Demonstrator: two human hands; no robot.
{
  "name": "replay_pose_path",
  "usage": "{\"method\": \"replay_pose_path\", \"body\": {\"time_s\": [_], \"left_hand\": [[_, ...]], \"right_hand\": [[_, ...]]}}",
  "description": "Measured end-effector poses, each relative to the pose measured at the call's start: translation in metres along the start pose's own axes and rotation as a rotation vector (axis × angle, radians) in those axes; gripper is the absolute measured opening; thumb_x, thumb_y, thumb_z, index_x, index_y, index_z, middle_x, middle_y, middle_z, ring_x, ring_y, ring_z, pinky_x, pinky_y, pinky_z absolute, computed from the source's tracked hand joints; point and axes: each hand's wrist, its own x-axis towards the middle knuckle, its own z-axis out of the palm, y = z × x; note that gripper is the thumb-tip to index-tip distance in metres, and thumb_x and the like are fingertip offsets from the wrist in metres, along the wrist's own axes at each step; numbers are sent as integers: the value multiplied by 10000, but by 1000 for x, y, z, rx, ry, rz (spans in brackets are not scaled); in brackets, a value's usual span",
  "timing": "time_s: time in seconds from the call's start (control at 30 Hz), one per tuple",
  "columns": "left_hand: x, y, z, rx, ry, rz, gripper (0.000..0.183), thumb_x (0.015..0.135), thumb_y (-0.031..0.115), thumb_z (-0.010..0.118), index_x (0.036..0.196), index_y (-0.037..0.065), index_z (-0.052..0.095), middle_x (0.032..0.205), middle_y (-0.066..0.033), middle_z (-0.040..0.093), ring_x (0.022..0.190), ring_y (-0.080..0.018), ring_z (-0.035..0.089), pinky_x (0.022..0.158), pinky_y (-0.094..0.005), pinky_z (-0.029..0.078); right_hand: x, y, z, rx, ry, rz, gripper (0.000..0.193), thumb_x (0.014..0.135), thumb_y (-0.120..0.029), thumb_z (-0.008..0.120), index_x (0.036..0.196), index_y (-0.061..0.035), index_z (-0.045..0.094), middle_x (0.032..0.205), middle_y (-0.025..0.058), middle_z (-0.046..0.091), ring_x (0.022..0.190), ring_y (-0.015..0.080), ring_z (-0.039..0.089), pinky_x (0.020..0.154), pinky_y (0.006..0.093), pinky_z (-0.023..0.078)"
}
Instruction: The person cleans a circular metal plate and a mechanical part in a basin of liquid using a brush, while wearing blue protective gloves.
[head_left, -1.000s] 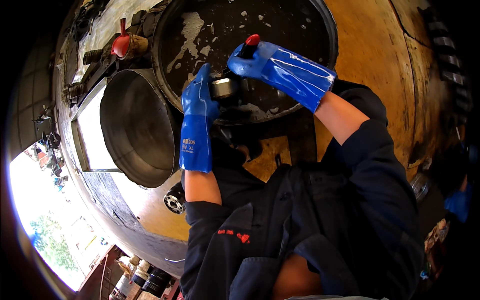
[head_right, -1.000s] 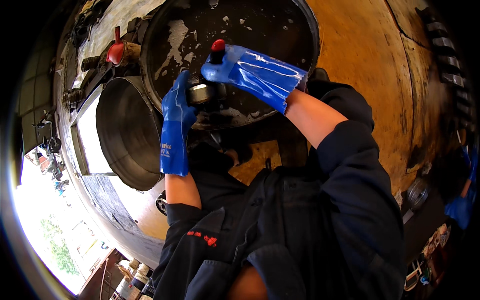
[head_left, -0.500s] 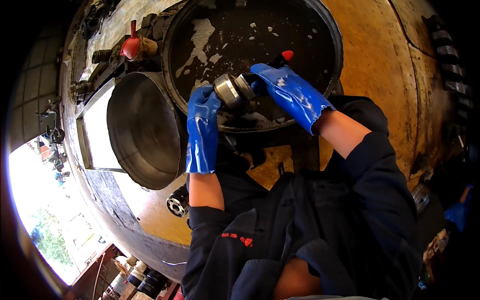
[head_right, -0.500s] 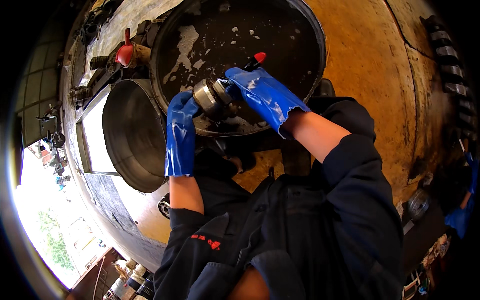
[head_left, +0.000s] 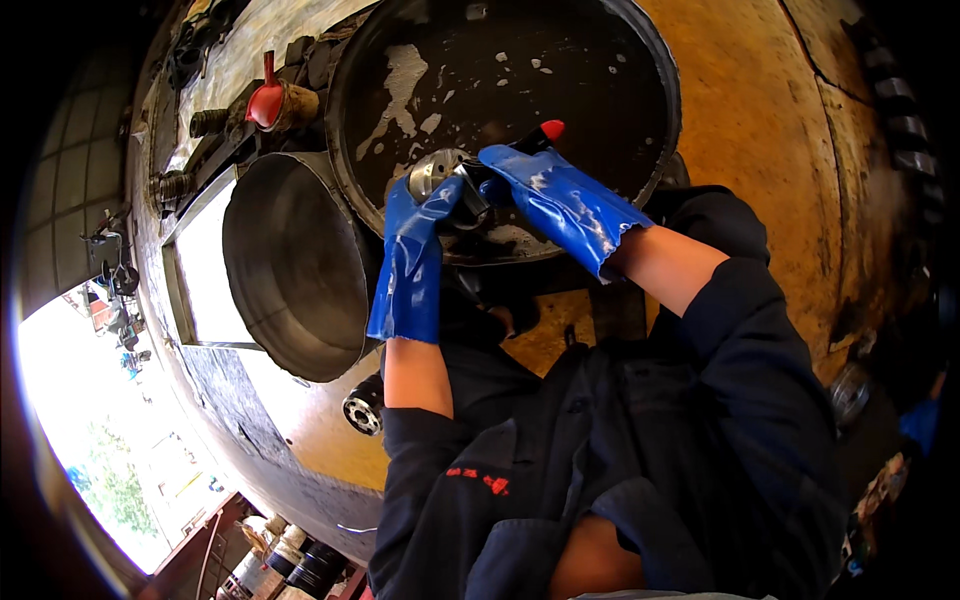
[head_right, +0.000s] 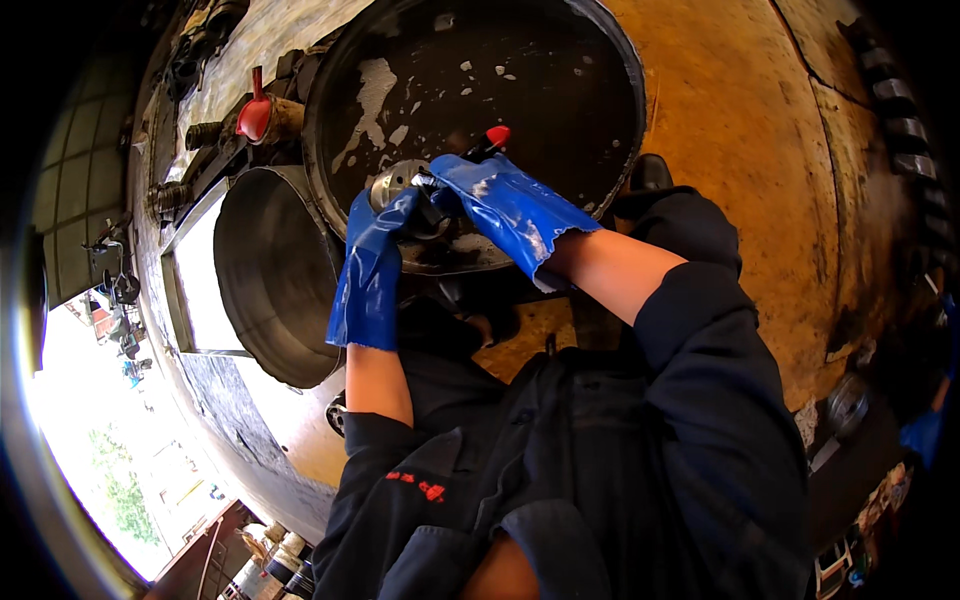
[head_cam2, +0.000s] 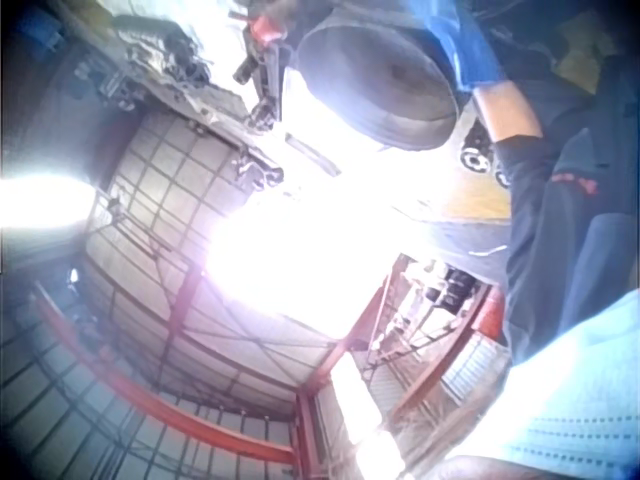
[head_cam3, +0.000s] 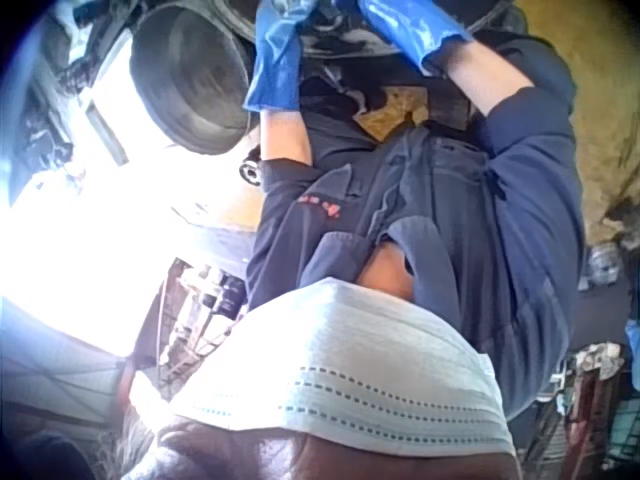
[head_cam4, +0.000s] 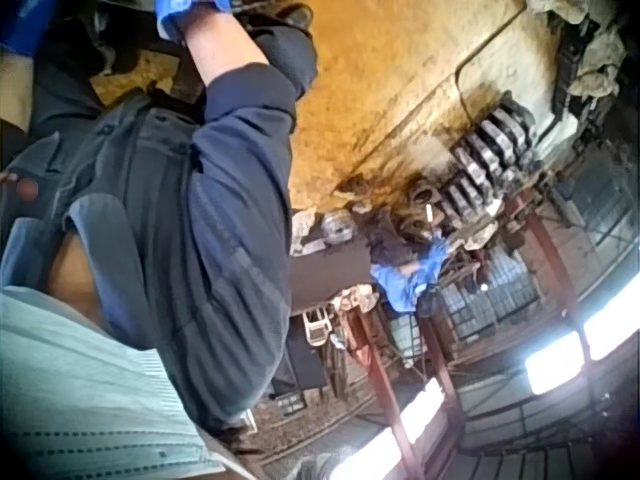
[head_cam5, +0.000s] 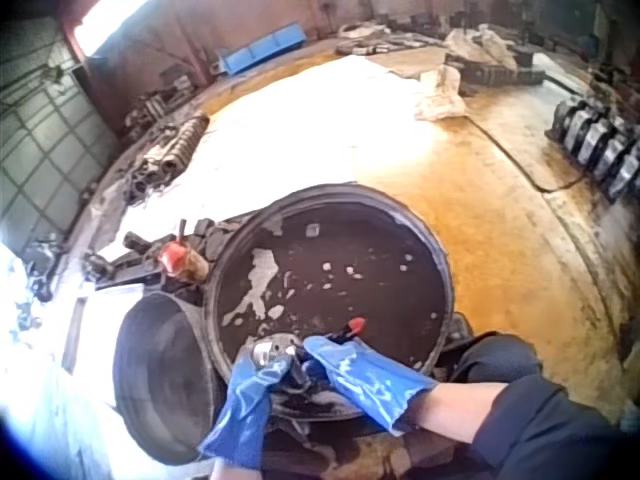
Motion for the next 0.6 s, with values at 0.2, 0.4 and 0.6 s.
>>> {"method": "replay_pose_path", "body": {"time_s": [0.2, 0.4, 0.6], "left_hand": [[-10, -2, 12, -130, 131, 74, 563, 767, 78, 865, 1280, -30, 657, 1099, -119, 738, 934, -216, 723, 893, -349, 598], [-6, 0, 21, 88, 109, 5, 719, 716, 9, 886, 1364, -37, 579, 1153, -131, 717, 988, -235, 725, 900, -354, 611], [24, -35, 10, 183, 69, 34, 659, 727, 33, 894, 1319, -38, 614, 1130, -149, 730, 932, -247, 742, 849, -337, 633]], "right_hand": [[31, -31, -33, -523, 126, -50, 358, 959, -415, 624, 956, -76, 739, 794, 60, 674, 691, 171, 602, 678, 326, 497], [56, -9, -97, -415, 477, -159, 356, 879, -399, 691, 893, -49, 750, 790, 108, 726, 754, 211, 699, 733, 358, 563], [28, -17, -67, -618, 134, -530, 431, 970, -473, 685, 1059, -56, 754, 898, 63, 739, 791, 168, 685, 758, 260, 530]]}}
